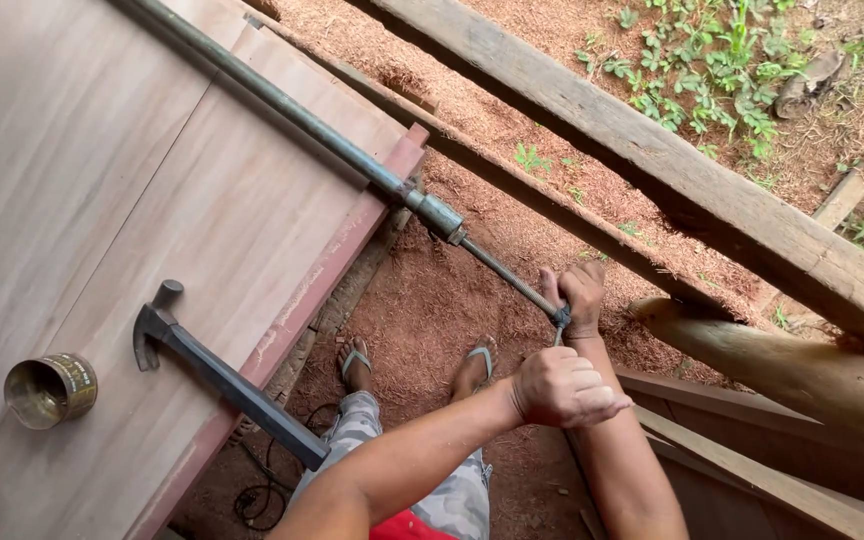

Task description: The person assembles a wooden structure by attaching a metal pipe to a wooden frame using a clamp and hammer. They secure the pipe to the frame, adjust the clamp, and hammer nails into the wood to fasten the components together.

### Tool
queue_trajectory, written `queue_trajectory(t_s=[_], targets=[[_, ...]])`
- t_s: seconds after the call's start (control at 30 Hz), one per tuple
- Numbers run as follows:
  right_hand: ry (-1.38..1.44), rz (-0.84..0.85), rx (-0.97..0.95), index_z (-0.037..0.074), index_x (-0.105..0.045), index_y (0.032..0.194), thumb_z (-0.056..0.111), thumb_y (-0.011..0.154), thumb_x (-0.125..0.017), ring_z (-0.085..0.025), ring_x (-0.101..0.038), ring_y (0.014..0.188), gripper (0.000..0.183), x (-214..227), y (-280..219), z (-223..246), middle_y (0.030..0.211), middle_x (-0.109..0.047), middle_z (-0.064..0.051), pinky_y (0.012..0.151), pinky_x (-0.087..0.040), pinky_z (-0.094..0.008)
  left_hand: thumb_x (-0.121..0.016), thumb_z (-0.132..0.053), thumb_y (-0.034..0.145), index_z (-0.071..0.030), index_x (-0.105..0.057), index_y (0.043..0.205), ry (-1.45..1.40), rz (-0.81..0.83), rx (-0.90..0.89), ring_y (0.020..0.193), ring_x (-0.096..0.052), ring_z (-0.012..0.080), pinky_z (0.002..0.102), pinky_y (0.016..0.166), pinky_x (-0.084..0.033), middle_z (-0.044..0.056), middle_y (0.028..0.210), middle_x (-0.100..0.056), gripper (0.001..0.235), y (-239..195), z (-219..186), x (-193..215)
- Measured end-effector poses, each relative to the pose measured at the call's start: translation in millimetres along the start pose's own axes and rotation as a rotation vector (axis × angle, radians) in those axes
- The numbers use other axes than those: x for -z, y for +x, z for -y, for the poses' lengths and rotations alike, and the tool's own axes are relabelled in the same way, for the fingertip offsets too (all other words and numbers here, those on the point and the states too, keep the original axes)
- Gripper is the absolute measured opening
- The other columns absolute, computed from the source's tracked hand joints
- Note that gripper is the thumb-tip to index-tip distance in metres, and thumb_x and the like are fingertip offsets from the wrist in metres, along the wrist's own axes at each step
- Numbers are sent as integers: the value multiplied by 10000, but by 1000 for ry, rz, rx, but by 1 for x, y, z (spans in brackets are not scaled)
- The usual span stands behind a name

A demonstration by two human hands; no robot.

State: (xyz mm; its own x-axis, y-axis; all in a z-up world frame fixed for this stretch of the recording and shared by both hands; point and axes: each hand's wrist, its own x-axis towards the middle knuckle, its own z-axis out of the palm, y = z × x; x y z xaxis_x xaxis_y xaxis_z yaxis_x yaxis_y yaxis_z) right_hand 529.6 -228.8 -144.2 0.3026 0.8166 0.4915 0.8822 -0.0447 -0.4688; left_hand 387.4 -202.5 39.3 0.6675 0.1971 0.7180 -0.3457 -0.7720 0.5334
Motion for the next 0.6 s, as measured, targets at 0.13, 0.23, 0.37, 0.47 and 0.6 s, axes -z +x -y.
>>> queue_trajectory(t_s=[0.13, 0.23, 0.37, 0.47, 0.6], targets=[[100, -96, -181, 144, -485, 685, 258, 995, -729, -232, -520, 694, 410, -3, -17, 32, 674, -560, -45, 755, -465, -431, -710, -212, 1038, -125, -548, 763, 30, 8, 210, 524, -568, 183, 357, 525, -482, 26, 630, -521, 330, 12, 12, -42], [230, -50, -344, 137, -482, 765, 253, 987, -718, -232, -534, 737, 343, 8, -23, 51, 743, -565, -51, 771, -474, -432, -617, -233, 1027, -96, -573, 854, 79, 122, 517, 538, -624, 229, 385, 481, -505, 61, 641, -578, 225, 68, 35, -59], [392, 1, -563, 128, -479, 872, 247, 977, -703, -232, -551, 794, 275, 29, -25, 73, 835, -572, -60, 793, -486, -432, -487, -130, 1032, -90, -608, 900, 113, 438, 879, 590, -698, 234, 414, 514, -579, 95, 693, -683, 183, 94, 97, -105], [505, 41, -746, 121, -476, 952, 242, 969, -693, -232, -565, 837, 249, 42, -45, 80, 904, -577, -66, 809, -496, -432, -483, -81, 1002, -92, -653, 965, 128, 665, 1011, 648, -722, 203, 383, 557, -610, 99, 796, -724, 174, 83, 125, -129], [651, 107, -969, 111, -473, 1059, 236, 958, -678, -232, -582, 894, 261, 68, -62, 89, 996, -584, -75, 831, -508, -431, -592, -101, 959, -55, -714, 1137, 341, 973, 1063, 715, -726, 155, 342, 599, -623, 109, 914, -742, 220, 43, 163, -170]])
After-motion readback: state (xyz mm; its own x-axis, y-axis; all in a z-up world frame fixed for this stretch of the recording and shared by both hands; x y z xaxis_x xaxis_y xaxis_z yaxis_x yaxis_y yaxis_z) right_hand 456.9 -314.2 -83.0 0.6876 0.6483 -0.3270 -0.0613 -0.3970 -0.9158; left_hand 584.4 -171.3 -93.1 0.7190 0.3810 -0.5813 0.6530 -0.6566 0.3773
